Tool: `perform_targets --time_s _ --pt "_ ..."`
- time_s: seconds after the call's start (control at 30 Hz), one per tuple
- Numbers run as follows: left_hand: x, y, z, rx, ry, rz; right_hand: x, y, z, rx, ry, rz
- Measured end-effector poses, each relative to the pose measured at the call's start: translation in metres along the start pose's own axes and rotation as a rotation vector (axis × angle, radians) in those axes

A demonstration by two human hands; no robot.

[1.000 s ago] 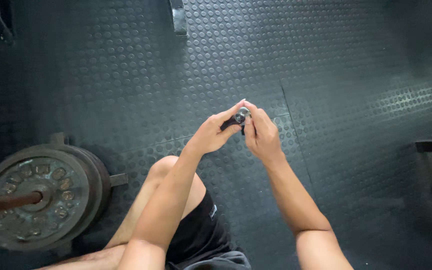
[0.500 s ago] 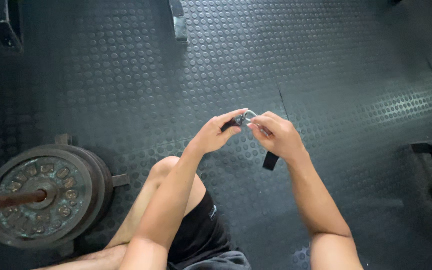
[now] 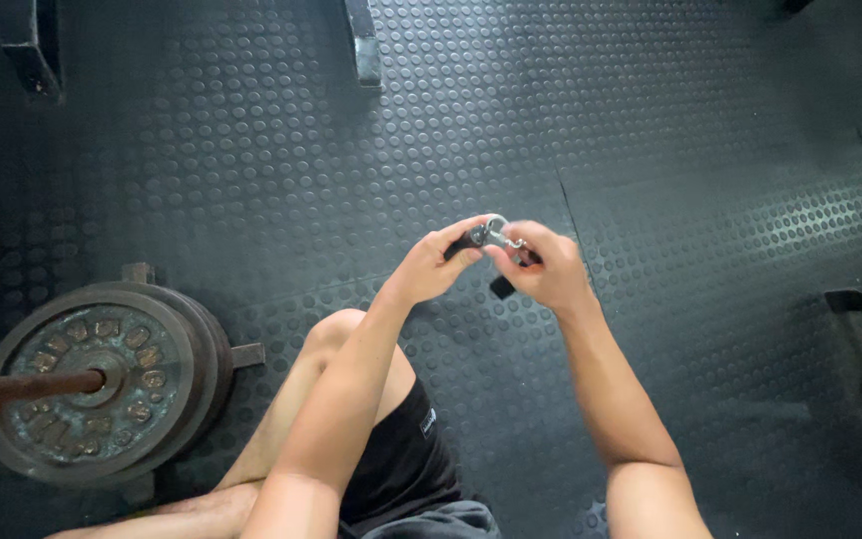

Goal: The person sits on the gym floor and loads weight plates onto a barbell. They slide several plates onto the bar and then use a strap to secure them in place.

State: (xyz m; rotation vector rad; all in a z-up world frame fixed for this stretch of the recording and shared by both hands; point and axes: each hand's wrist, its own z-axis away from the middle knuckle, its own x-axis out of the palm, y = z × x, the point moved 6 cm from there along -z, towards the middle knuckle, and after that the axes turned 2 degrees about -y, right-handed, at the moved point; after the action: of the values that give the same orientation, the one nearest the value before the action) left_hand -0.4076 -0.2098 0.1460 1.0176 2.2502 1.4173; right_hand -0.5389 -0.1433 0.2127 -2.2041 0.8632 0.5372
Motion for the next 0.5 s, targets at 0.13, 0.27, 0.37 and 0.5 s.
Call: perform_targets --time_s 0.13,0.27,0.37,0.5 --pt "0.002 -0.020 0.013 0.018 -0.014 -0.069 0.003 -0.001 0.006 0.024 0.022 -0.095" --pt "0.008 0.020 0.023 0.059 0.063 -0.127 0.003 -0.025 0.011 0.068 0.070 -0.212" --pt "0.013 0.023 0.043 0.051 0.111 -0.098 -0.008 -0.059 -0.008 0.057 0.012 -0.469" --pt "0.032 0.064 0.050 0.075 0.123 -0.207 -0.029 -0.074 -0.006 0.043 0.041 -0.525"
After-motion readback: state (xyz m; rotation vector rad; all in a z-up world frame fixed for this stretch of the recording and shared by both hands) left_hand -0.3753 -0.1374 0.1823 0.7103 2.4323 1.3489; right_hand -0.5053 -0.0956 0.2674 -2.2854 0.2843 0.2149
